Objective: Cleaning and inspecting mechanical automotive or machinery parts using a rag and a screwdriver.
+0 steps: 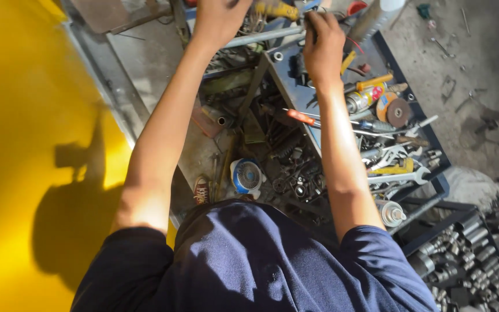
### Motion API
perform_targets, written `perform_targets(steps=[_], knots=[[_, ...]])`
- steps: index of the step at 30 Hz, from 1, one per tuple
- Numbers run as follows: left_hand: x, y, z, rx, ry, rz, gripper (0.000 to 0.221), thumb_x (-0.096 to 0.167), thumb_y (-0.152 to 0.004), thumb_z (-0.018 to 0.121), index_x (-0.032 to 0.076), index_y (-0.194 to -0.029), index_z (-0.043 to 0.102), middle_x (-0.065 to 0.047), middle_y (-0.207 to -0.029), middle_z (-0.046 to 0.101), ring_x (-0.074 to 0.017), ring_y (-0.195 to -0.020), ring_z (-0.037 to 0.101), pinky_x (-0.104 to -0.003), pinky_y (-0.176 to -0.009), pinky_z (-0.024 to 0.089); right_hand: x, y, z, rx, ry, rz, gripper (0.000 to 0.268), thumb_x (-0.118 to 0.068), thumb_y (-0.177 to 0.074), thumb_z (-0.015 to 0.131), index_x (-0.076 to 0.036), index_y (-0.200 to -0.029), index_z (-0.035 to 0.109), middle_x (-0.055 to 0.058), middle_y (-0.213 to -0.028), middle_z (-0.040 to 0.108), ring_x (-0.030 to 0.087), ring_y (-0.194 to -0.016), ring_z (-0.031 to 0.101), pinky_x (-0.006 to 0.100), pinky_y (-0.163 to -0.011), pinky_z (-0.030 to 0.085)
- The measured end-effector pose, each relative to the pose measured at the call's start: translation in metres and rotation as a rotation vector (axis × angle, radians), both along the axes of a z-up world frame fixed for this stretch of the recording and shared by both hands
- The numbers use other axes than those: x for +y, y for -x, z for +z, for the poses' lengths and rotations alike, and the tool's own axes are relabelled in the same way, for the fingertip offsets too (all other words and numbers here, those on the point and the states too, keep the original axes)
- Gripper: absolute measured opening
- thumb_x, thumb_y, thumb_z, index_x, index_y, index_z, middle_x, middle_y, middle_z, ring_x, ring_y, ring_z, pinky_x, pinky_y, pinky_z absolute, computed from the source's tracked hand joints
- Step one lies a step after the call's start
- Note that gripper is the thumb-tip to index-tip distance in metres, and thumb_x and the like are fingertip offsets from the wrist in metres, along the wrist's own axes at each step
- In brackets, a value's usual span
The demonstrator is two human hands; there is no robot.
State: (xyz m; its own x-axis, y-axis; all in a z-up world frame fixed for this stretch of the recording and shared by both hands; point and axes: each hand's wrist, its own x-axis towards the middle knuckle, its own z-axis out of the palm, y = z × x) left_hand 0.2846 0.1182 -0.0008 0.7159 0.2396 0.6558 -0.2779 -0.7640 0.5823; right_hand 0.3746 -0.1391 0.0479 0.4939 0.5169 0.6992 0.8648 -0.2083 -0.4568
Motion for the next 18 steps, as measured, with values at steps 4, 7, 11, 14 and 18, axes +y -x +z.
perform_targets(steps=[4, 7, 11, 14, 18], knots=[[-0.027, 0.111, 0.044, 0.17, 0.71, -0.229, 0.051, 0.017, -0.101, 0.066, 0.001, -0.147, 0.049, -0.021, -0.133, 0.061, -0.0305, -0.1, 0.077, -0.042, -0.085, 0.064, 0.035, 0.029, 0.048, -0.229, 0.014, 0.104, 0.023, 0.004, -0.097, 0.069, 0.0, -0.119, 0.07, 0.017, -0.118, 0.069, 0.04, -0.103, 0.069, 0.045, -0.089, 0.055], [-0.06, 0.175, 0.012, 0.249, 0.853, -0.293, 0.054, 0.016, -0.102, 0.065, -0.003, -0.148, 0.043, -0.025, -0.141, 0.054, -0.0324, -0.101, 0.072, -0.041, -0.084, 0.062, 0.059, 0.059, 0.058, -0.487, 0.038, 0.295, 0.025, 0.002, -0.095, 0.069, -0.001, -0.12, 0.07, 0.014, -0.127, 0.069, 0.039, -0.111, 0.07, 0.046, -0.099, 0.056], [-0.118, 0.237, -0.027, 0.122, 0.658, -0.099, 0.034, 0.007, -0.113, 0.065, -0.009, -0.14, 0.05, -0.029, -0.123, 0.058, -0.0306, -0.101, 0.06, -0.037, -0.082, 0.053, 0.074, 0.117, 0.068, -0.724, 0.031, 0.689, 0.025, -0.004, -0.096, 0.073, -0.003, -0.122, 0.072, 0.01, -0.131, 0.07, 0.027, -0.104, 0.072, 0.045, -0.107, 0.057], [-0.157, 0.289, 0.003, 0.063, 1.025, -0.075, 0.017, 0.006, -0.107, 0.058, -0.001, -0.123, 0.056, -0.013, -0.092, 0.062, -0.0165, -0.071, 0.062, -0.029, -0.058, 0.053, 0.077, 0.162, 0.067, -0.764, 0.023, 0.895, 0.027, -0.005, -0.096, 0.073, -0.001, -0.122, 0.073, 0.009, -0.129, 0.071, 0.019, -0.089, 0.066, 0.042, -0.104, 0.06], [-0.192, 0.341, 0.003, -0.067, 1.197, -0.149, 0.008, 0.002, -0.104, 0.05, 0.004, -0.111, 0.048, -0.004, -0.081, 0.052, -0.0118, -0.062, 0.056, -0.027, -0.05, 0.05, 0.076, 0.203, 0.064, -0.723, -0.014, 1.074, 0.03, -0.005, -0.095, 0.073, -0.002, -0.124, 0.074, 0.011, -0.127, 0.07, 0.019, -0.084, 0.064, 0.037, -0.089, 0.058]])
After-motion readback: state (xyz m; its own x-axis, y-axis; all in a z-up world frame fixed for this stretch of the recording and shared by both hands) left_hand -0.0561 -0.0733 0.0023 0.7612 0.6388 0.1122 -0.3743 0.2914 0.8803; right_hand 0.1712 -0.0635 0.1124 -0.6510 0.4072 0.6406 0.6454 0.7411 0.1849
